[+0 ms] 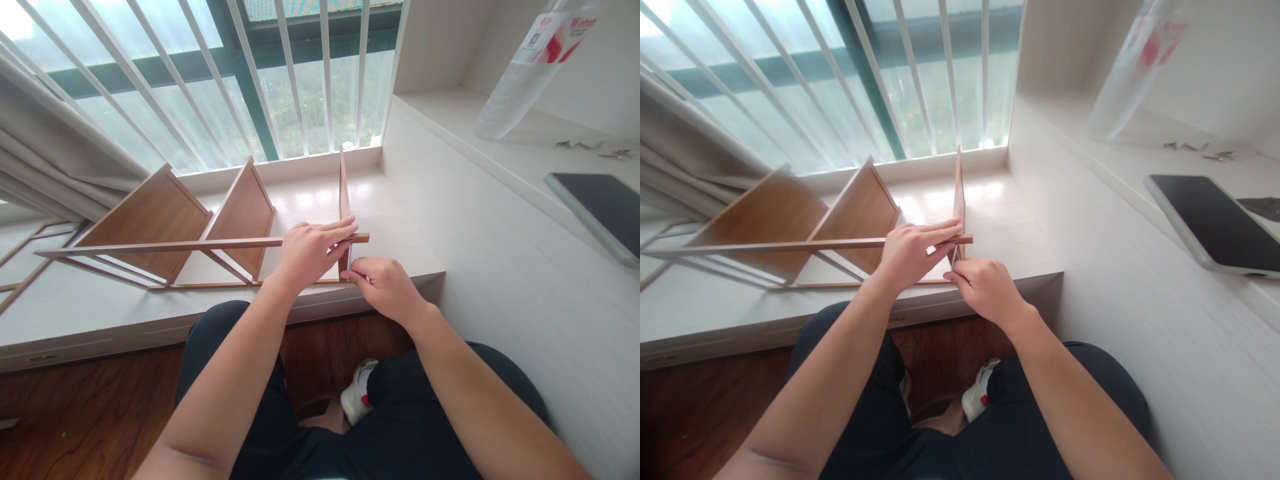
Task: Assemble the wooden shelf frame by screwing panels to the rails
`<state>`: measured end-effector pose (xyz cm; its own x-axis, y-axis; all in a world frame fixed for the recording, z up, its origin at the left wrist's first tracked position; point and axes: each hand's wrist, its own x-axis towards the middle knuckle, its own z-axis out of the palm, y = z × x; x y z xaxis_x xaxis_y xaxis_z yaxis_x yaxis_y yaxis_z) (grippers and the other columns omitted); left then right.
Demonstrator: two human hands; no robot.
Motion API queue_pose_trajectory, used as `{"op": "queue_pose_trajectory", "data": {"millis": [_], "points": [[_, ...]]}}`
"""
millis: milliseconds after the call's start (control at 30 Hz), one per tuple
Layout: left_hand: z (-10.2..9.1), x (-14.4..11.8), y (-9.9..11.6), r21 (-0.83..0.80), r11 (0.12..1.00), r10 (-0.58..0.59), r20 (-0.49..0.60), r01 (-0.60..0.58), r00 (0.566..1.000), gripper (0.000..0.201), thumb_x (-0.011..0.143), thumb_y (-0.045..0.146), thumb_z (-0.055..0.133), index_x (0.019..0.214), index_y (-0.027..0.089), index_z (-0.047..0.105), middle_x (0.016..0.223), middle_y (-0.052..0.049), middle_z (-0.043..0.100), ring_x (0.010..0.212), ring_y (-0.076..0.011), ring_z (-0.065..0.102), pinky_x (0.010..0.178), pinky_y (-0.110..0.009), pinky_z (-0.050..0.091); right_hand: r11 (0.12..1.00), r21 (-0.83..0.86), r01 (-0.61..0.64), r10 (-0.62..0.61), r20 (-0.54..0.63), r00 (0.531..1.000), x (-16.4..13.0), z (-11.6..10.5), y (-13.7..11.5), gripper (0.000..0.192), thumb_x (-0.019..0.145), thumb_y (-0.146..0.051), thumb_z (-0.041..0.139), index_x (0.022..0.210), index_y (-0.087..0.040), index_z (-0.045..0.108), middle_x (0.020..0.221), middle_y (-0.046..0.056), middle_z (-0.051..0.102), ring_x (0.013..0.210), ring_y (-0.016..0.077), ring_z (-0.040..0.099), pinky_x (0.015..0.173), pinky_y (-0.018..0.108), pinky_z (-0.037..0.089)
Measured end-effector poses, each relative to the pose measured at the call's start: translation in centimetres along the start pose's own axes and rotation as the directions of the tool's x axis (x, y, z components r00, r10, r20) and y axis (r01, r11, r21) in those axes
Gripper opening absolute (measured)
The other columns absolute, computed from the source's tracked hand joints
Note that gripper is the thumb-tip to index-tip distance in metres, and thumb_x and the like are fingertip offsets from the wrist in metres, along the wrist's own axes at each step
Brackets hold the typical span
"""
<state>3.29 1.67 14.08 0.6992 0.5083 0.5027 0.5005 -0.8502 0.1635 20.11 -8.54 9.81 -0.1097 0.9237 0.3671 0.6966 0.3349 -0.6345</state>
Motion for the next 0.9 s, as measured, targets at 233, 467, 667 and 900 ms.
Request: {"op": "queue_pose_trajectory", "data": {"millis": [233, 467, 667, 900], "points": [[0.1, 0.1, 0.0, 0.014, 1.0, 0.004, 0.0, -0.004, 1.0, 0.033, 0.097, 0.02, 0.066, 0.125, 0.035, 0.076, 0.134, 0.005, 0.069, 0.102, -0.0247, 0.077, 0.084, -0.036, 0.059, 0.998, -0.062, -0.006, 0.01, 0.068, 0.998, 0.2, -1.0, -0.5, 0.032, 0.103, -0.03, 0.055, 0.073, -0.019, 0.063, 0.072, 0.003, 0.064, 0.068, 0.0162, 0.055, 0.068, 0.027, 0.034], [0.2, 0.1, -0.1, 0.023, 1.0, 0.008, -0.008, -0.008, 1.0, 0.034, 0.097, 0.02, 0.065, 0.125, 0.035, 0.076, 0.134, 0.005, 0.069, 0.1, -0.024, 0.077, 0.083, -0.036, 0.059, 0.996, -0.092, 0.0, 0.007, 0.068, 0.998, 0.1, -1.1, -0.8, 0.033, 0.103, -0.031, 0.055, 0.072, -0.019, 0.061, 0.072, 0.002, 0.064, 0.068, 0.0154, 0.053, 0.067, 0.026, 0.032], [0.2, 0.1, 0.0, 0.013, 1.0, 0.006, -0.018, -0.006, 1.0, 0.035, 0.096, 0.018, 0.065, 0.125, 0.034, 0.076, 0.133, 0.006, 0.069, 0.102, -0.0238, 0.077, 0.083, -0.036, 0.059, 0.994, -0.107, -0.01, 0.019, 0.076, 0.997, 0.2, -1.3, -1.0, 0.033, 0.103, -0.03, 0.054, 0.074, -0.019, 0.063, 0.074, 0.003, 0.065, 0.069, 0.0151, 0.054, 0.068, 0.026, 0.032], [0.1, 0.2, 0.3, 0.012, 1.0, -0.008, -0.012, 0.008, 1.0, 0.035, 0.095, 0.018, 0.064, 0.124, 0.034, 0.077, 0.132, 0.004, 0.07, 0.102, -0.0241, 0.077, 0.084, -0.035, 0.06, 0.979, -0.2, -0.03, 0.05, 0.098, 0.994, 0.5, -1.8, -1.2, 0.033, 0.102, -0.032, 0.054, 0.073, -0.019, 0.062, 0.075, 0.003, 0.067, 0.069, 0.0154, 0.055, 0.066, 0.027, 0.03]]}}
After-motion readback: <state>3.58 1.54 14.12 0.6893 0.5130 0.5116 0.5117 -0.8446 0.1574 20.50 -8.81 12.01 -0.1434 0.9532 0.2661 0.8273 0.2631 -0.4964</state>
